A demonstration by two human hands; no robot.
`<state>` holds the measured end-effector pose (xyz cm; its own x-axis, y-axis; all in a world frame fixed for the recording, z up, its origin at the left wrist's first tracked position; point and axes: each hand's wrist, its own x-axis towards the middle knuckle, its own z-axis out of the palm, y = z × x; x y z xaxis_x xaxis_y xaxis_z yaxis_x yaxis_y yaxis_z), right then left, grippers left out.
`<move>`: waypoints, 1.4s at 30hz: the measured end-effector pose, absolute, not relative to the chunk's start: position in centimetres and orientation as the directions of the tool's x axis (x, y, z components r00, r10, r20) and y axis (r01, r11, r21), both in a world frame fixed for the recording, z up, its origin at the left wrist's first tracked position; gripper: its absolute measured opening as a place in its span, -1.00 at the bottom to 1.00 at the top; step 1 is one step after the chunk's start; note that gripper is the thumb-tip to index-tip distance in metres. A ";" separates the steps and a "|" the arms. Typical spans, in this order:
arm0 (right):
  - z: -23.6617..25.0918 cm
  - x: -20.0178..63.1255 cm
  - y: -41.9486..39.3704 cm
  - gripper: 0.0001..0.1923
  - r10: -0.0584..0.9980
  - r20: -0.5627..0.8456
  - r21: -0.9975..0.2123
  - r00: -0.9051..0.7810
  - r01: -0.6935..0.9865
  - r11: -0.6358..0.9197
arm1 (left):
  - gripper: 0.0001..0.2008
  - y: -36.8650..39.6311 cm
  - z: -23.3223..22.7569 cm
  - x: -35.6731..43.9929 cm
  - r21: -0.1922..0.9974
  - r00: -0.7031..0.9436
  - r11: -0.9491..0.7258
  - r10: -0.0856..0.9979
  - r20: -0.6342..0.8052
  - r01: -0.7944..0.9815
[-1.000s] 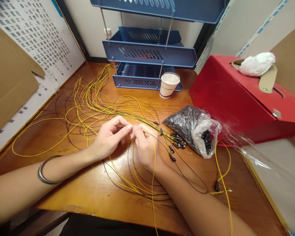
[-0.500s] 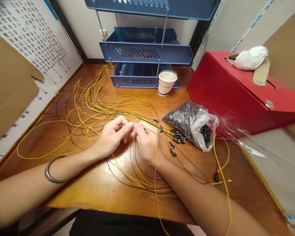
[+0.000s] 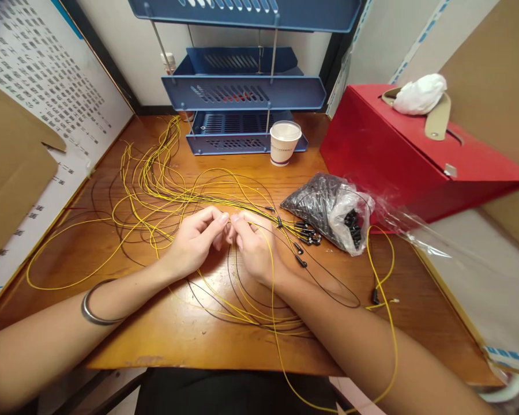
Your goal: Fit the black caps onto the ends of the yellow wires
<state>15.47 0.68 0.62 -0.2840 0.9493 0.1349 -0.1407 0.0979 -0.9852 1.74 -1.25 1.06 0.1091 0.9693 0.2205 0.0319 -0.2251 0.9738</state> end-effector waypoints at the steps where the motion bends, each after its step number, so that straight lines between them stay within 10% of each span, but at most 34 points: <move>1: 0.6 15.5 0.7 -0.58 0.949 0.132 -0.985 -0.287 -0.142 0.094 | -0.59 -1.2 1.1 1.7 0.974 0.108 -0.224 0.970 0.219 0.036; 42: -0.2 15.3 1.0 -0.59 0.929 0.177 -0.972 -0.324 -0.208 0.113 | -0.61 -1.2 1.1 1.5 0.963 0.070 -0.242 0.970 0.235 0.116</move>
